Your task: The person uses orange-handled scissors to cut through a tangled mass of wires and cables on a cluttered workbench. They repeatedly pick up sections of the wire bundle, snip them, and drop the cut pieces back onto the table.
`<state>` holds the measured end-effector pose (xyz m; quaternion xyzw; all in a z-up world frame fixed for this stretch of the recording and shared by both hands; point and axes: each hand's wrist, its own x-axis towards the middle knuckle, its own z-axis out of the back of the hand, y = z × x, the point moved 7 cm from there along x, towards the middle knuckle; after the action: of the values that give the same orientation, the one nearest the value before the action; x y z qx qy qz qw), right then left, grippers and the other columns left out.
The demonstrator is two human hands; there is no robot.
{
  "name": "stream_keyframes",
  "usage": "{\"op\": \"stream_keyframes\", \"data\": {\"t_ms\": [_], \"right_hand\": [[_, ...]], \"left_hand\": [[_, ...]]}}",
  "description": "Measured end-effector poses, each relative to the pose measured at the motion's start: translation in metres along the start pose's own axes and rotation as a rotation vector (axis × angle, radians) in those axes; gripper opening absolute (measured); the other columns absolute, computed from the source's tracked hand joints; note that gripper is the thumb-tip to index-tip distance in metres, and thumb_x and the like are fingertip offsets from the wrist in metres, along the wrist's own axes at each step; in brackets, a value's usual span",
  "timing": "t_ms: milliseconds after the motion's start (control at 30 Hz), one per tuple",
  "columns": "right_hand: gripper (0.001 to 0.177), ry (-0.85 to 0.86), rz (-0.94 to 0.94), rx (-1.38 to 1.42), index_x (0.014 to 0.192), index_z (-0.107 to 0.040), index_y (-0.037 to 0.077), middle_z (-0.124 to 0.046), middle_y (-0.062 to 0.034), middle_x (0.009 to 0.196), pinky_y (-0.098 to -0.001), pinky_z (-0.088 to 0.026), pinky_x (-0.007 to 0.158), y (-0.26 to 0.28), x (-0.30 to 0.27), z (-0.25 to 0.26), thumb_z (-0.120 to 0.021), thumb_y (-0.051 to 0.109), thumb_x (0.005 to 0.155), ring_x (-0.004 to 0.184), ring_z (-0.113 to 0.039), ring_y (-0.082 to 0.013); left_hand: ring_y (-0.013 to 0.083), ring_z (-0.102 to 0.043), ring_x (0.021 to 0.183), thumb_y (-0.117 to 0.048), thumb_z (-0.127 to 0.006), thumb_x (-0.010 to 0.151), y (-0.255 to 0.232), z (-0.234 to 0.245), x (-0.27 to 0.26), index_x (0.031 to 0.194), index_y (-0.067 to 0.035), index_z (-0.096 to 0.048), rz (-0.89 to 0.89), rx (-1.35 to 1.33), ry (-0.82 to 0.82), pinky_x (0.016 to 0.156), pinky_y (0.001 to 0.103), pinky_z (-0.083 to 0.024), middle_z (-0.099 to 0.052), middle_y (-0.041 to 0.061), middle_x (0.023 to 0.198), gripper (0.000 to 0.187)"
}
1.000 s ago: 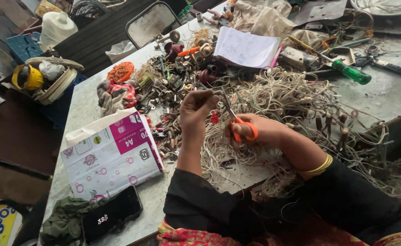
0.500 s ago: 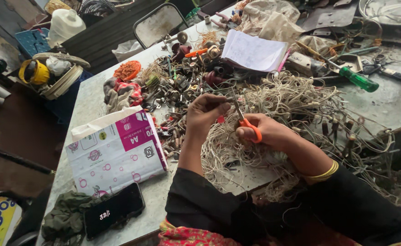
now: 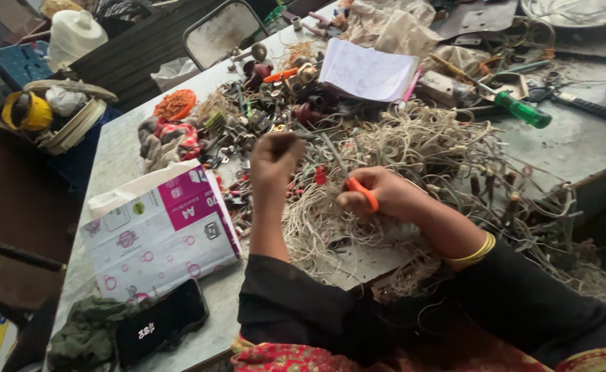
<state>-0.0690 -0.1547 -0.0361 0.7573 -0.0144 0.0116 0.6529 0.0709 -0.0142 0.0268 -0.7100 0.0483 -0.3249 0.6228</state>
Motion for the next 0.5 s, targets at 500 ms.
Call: {"op": "stream_keyframes", "data": {"t_ms": [500], "right_hand": [[0.060,0.684,0.544,-0.076,0.121,-0.073,-0.002,-0.075,-0.0090,0.104,-0.0267,-0.058,0.082,0.039,-0.044,-0.022,-0.082,0.051,0.093,0.092,-0.072,-0.0133]], "left_hand": [[0.0209,-0.072,0.104,-0.013,-0.082,0.089,-0.037,-0.084,-0.031,0.110,-0.013,-0.079,-0.449,0.471,0.291,0.092,0.034,-0.057,-0.077,0.007,0.111,0.022]]}}
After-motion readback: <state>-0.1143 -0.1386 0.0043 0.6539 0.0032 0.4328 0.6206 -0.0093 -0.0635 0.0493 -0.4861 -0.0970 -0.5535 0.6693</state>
